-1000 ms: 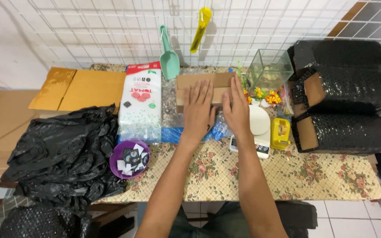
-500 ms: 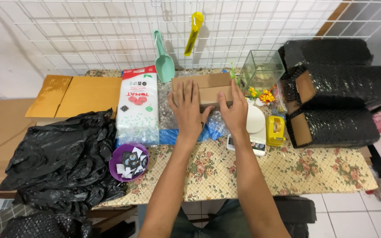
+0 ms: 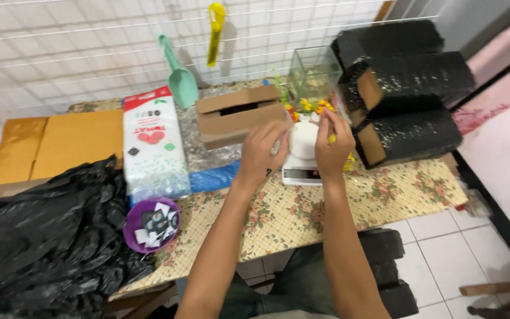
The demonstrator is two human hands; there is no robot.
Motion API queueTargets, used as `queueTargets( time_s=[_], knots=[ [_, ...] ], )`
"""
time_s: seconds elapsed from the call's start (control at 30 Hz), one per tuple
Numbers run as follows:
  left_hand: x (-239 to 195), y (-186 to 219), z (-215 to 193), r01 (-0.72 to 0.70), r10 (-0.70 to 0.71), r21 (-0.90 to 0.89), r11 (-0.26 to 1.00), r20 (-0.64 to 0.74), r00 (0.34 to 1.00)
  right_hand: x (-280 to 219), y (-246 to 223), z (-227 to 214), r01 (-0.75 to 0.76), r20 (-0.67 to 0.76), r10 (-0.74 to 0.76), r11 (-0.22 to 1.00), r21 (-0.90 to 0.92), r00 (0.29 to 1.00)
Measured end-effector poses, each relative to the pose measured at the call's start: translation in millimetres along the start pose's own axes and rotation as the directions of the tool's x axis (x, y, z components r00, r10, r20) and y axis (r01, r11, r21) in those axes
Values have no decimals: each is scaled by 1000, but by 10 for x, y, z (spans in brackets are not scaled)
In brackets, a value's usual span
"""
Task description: Assembling a small cardboard box, placing an item inside, and wrapping the box in bubble wrap for shipping.
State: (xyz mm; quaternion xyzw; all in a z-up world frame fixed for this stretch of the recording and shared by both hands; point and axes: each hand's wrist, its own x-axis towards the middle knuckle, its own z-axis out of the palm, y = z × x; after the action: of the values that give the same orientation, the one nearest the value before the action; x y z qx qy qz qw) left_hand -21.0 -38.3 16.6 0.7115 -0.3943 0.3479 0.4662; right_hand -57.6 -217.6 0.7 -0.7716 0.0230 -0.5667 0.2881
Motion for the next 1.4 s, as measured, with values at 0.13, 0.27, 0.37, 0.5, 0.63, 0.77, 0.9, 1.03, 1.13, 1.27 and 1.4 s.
queueTargets(
  time_s=[0.13, 0.27, 0.37, 0.5, 0.63, 0.77, 0.9, 1.03, 1.13, 1.27, 1.4],
  knots=[
    [-60, 146, 400, 174, -145, -183, 968, 164, 976, -54, 264, -495, -153, 126, 161, 985, -75, 979],
    [-99, 214, 951, 281, -198, -170, 945, 390, 899, -158, 602, -837, -282, 299, 353, 925, -255, 886],
    [-78, 272, 1293, 257, -182, -100, 961, 468, 865, -142, 533, -947, -333, 346, 485, 847, -414, 803],
    [-103, 314, 1550, 188, -177, 15, 982, 423, 889, -305, 835, -871, -309, 425, 596, 760, -572, 681],
    [-164, 308, 1600, 121, -142, 79, 990, 386, 912, -322, 893, -839, -297, 415, 609, 741, -602, 676],
    [-190, 325, 1541, 147, -148, 36, 988, 436, 888, -165, 580, -927, -423, 453, 638, 762, -490, 623],
    [-160, 376, 1436, 285, -231, -35, 958, 497, 836, -123, 519, -967, -509, 475, 645, 764, -395, 599],
    [-167, 330, 1478, 293, -231, -53, 955, 491, 840, -104, 551, -989, -489, 481, 623, 782, -387, 617],
    [-111, 377, 1426, 348, -266, -86, 934, 485, 833, -87, 522, -1009, -499, 481, 612, 791, -354, 628],
    [-59, 424, 1410, 409, -317, -104, 907, 470, 824, -101, 473, -1046, -513, 470, 574, 816, -266, 671],
    [-55, 427, 1436, 426, -347, -78, 902, 458, 818, -87, 406, -1077, -526, 440, 540, 834, -165, 718]
  ],
)
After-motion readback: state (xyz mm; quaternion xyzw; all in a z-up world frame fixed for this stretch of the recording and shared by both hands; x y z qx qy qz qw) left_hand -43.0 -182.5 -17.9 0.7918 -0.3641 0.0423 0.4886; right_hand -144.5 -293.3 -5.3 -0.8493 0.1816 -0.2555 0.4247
